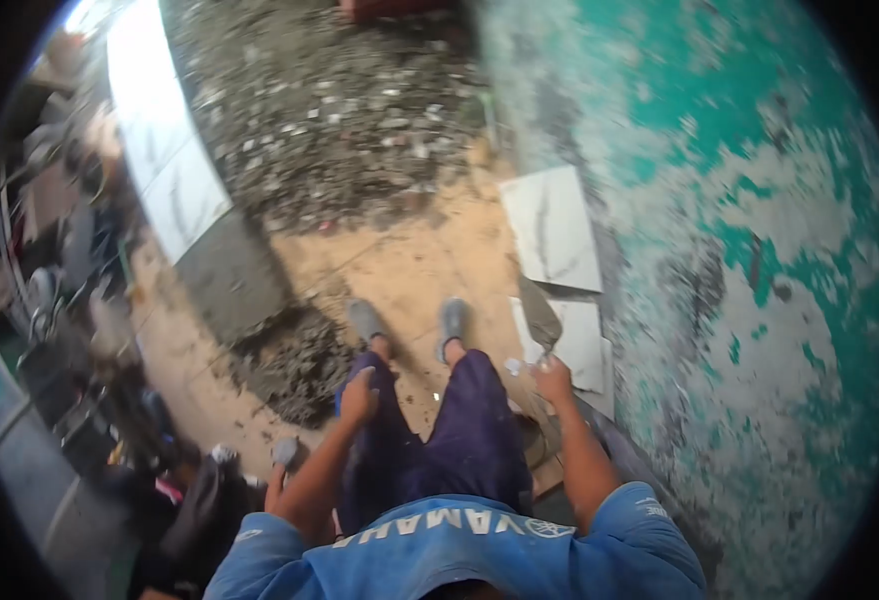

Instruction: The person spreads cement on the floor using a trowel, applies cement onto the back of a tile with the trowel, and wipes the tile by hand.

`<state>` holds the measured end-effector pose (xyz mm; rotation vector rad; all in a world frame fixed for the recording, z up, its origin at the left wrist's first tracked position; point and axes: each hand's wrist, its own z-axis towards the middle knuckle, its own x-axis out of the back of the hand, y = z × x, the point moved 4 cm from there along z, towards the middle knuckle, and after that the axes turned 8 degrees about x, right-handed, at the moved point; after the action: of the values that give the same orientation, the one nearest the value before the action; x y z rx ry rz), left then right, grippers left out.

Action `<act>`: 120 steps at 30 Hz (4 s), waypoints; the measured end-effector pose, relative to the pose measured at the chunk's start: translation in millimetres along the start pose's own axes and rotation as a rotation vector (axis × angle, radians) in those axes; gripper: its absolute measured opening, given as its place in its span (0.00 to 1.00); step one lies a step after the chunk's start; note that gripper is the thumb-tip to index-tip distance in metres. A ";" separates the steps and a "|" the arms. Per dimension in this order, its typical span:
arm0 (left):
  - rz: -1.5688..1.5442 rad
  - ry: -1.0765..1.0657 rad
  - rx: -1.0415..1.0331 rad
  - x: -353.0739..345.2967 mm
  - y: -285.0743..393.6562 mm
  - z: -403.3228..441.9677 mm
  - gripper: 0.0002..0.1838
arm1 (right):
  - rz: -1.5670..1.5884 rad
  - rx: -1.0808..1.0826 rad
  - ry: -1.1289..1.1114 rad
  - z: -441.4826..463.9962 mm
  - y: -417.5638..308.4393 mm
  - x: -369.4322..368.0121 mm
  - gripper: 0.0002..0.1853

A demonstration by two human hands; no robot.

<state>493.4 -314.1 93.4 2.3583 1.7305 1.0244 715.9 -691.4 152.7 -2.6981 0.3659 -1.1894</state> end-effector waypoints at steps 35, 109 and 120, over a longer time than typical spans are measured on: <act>0.089 -0.415 -0.274 -452.5 362.9 84.8 0.24 | 0.342 -0.479 0.047 -226.0 307.5 -78.7 0.19; -0.777 -0.051 0.197 -18.7 -58.0 180.2 0.20 | 0.472 -0.131 -0.629 115.4 -74.4 -209.6 0.16; -0.935 -0.018 0.239 -9.7 -95.4 224.5 0.17 | 0.359 -0.089 -0.899 179.6 -170.5 -297.3 0.19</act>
<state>530.4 -211.0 -124.8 1.2778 2.6075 0.6338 681.8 -432.2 -132.5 -2.7300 0.7003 0.1660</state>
